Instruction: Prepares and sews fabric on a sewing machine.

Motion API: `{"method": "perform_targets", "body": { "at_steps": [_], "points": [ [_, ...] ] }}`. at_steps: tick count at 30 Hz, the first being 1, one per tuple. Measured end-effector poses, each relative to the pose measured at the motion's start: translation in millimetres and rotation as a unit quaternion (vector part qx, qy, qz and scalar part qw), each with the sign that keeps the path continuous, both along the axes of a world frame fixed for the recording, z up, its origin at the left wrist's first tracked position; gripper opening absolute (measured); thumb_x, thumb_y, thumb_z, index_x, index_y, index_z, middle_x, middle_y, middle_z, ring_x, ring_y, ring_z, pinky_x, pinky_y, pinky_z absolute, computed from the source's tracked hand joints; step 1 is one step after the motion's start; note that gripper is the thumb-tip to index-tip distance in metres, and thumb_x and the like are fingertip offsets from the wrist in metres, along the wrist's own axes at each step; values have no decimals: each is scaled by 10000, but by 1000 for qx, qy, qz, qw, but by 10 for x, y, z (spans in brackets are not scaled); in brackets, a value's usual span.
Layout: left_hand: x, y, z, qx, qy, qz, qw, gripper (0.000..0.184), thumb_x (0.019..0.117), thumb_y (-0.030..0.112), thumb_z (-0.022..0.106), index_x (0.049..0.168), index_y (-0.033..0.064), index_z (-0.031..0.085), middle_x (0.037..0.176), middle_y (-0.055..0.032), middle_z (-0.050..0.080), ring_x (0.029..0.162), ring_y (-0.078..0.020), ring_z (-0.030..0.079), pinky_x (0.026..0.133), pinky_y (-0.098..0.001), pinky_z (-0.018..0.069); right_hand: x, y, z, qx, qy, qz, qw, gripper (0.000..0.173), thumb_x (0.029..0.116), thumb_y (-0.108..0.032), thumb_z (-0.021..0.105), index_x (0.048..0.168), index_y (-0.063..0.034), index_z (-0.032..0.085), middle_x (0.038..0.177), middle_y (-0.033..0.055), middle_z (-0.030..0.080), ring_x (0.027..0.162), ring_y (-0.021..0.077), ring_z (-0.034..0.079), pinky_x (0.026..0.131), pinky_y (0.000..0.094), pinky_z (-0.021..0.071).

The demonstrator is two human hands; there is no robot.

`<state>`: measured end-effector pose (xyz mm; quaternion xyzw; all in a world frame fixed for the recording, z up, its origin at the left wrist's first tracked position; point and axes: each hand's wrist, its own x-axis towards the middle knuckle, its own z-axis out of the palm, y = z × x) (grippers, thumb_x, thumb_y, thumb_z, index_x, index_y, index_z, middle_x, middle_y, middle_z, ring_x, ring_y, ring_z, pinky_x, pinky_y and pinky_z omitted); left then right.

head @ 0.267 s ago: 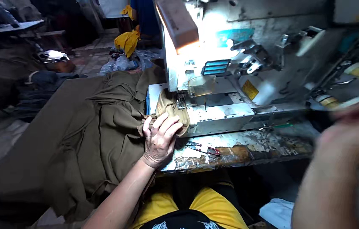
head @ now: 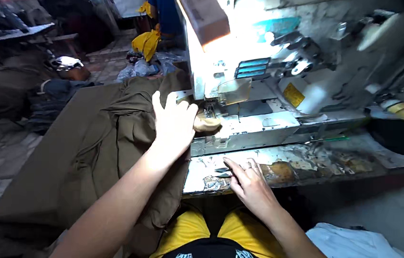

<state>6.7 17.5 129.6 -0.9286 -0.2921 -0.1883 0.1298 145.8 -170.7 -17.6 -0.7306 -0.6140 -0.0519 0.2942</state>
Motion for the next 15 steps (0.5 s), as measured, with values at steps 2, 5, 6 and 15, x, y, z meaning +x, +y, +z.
{"method": "perform_targets", "body": {
  "at_steps": [2, 5, 6, 15],
  "points": [
    [179, 270, -23, 13, -14, -8, 1000, 154, 862, 131, 661, 965, 63, 753, 1008, -125, 728, 1230, -421, 569, 1119, -723, 198, 32, 71, -1, 2, -21, 23, 1000, 426, 925, -216, 542, 1311, -162, 715, 1002, 171, 736, 1032, 459, 670, 983, 639, 478],
    [429, 775, 48, -54, -12, 43, 998, 349, 918, 262, 676, 1126, -16, 716, 1200, -227, 697, 1333, -460, 512, 1170, -700, 195, 137, 113, -60, 60, -10, 26, 998, 440, 1040, -247, 438, 1378, -65, 653, 1031, 184, 733, 933, 375, 700, 906, 528, 552],
    [462, 918, 81, -86, 4, 89, 992, 366, 949, 261, 654, 1192, -8, 701, 1257, -234, 677, 1378, -460, 473, 1182, -696, 182, 164, 89, -63, 104, 3, 18, 994, 462, 1076, -257, 400, 1382, 10, 622, 1019, 198, 729, 857, 320, 708, 809, 443, 585],
    [-909, 462, 603, -485, 14, -233, 843, 62, 883, 93, 669, 920, 72, 715, 806, 69, 701, 749, 38, 649, 691, -171, 553, 76, 445, 996, 125, -113, 41, 985, 380, 1048, -315, 524, 1286, -97, 724, 902, 218, 694, 656, 388, 642, 516, 526, 455]
  ]
}}
